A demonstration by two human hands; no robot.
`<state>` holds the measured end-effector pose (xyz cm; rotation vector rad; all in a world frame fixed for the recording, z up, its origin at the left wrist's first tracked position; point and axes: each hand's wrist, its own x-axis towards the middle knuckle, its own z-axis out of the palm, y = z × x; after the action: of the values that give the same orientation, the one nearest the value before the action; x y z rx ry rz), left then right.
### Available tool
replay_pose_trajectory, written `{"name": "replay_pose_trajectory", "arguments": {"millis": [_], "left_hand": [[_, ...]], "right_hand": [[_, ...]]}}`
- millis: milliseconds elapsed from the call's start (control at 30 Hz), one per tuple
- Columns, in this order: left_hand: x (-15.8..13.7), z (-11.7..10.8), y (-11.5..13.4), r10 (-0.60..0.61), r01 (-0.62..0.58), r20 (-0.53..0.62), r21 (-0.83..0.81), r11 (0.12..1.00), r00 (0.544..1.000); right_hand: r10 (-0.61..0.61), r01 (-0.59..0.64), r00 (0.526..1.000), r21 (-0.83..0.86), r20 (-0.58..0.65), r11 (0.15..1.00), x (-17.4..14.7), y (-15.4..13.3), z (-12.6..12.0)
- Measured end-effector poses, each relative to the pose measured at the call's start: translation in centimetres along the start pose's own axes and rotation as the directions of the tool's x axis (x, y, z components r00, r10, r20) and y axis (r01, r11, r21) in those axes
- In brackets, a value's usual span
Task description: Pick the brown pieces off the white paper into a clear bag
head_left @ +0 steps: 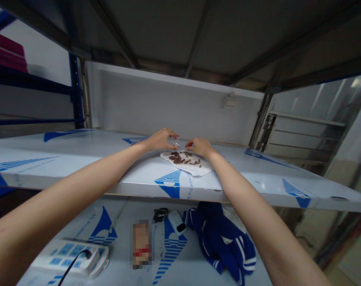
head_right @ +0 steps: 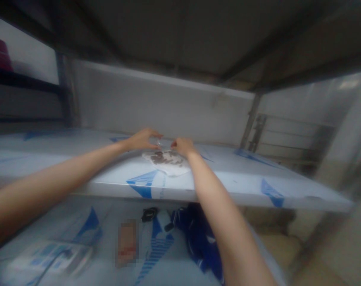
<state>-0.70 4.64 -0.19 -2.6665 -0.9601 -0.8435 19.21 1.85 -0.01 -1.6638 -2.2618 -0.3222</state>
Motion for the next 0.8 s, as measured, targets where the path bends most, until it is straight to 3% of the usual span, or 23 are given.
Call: {"name": "replay_pose_trajectory", "arguments": {"millis": [133,300,433,533,600,667,733,800], "left_hand": [[-0.1,-0.3,0.3,-0.014,0.014,0.024,-0.005,1.0,1.0],[-0.2,-0.4,0.4,-0.028,0.029,0.029,-0.023,0.999,0.999],[-0.3,-0.3,0.1,-0.036,0.037,0.026,-0.041,0.998,0.999],[-0.3,-0.2,0.1,-0.028,0.029,0.016,-0.04,0.999,0.999],[-0.3,-0.2,0.3,-0.006,0.006,0.013,-0.042,0.999,1.0],[-0.2,-0.2,0.5,0.016,-0.015,0.009,-0.052,0.999,1.0],[-0.1,-0.2,0.8,0.02,-0.02,0.0,-0.067,0.998,1.0],[-0.1,-0.2,1.0,0.008,-0.009,-0.011,-0.076,0.997,1.0]], "right_hand": [[-0.042,0.046,0.996,-0.05,0.078,0.998,-0.2,-0.8,-0.2],[-0.071,0.076,0.995,-0.066,0.074,0.995,-0.1,-1.6,0.0],[-0.114,0.113,0.994,-0.035,-0.003,0.993,0.0,-1.3,0.1],[-0.091,0.113,0.983,0.135,-0.159,0.984,0.4,-0.8,0.1],[-0.069,0.155,0.967,0.354,-0.244,0.922,0.8,-0.7,0.2],[-0.075,0.225,0.957,0.555,-0.28,0.801,1.3,-0.6,0.5],[-0.108,0.277,0.953,0.673,-0.283,0.685,1.6,-0.8,0.7],[-0.137,0.292,0.954,0.726,-0.266,0.623,1.7,-0.9,0.9]]}}
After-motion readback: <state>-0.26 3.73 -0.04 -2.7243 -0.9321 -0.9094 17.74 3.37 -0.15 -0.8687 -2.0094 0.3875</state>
